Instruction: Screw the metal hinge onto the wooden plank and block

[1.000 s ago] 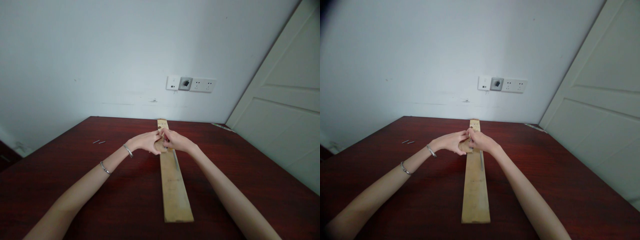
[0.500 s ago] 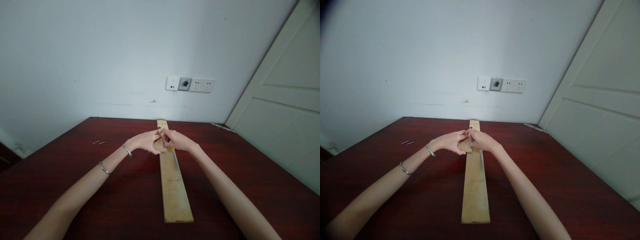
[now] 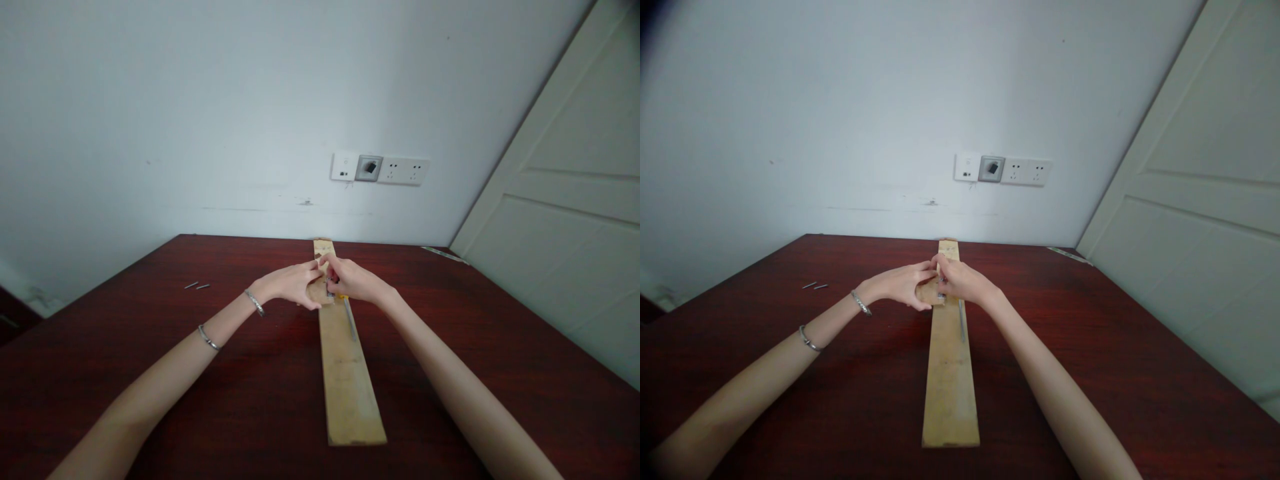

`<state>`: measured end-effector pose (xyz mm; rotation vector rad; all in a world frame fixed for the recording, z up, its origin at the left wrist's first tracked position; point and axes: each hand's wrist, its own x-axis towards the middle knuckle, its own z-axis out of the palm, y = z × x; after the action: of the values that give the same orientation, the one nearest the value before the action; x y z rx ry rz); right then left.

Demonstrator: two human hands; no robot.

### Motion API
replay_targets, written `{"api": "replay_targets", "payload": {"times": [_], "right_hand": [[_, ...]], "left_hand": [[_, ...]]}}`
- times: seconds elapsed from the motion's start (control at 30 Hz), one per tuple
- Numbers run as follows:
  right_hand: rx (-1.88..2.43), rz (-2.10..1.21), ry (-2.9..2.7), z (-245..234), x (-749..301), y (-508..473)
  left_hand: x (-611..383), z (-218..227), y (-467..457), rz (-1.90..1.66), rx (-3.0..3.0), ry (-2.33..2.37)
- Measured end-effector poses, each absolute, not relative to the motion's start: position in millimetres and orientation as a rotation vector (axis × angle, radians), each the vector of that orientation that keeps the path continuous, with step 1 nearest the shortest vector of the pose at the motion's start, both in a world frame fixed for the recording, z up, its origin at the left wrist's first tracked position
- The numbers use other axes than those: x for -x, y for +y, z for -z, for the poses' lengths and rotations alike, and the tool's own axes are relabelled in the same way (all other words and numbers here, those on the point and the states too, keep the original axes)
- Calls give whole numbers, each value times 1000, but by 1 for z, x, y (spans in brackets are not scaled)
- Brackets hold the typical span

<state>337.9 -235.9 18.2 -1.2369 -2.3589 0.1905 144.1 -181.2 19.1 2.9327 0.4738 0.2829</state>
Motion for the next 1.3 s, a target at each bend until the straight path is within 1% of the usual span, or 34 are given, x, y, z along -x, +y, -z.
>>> {"api": "replay_targets", "payload": {"times": [0.4,0.73,1.07,1.3], "right_hand": [[1181,-324,-2330,-17,-344,-233],[1258,-138,-2304,-21,-342,-239],[1157,-209,-2283,-20,-341,-238],[1176,-116,-2303,-20,-334,-239]], "left_hand": [[-143,-22,-183,-257,-2920,520],[-139,-24,-179,-319,-2898,501],[-140,-26,-181,-302,-2910,565],[-139,-22,-177,-227,-2940,582]]}}
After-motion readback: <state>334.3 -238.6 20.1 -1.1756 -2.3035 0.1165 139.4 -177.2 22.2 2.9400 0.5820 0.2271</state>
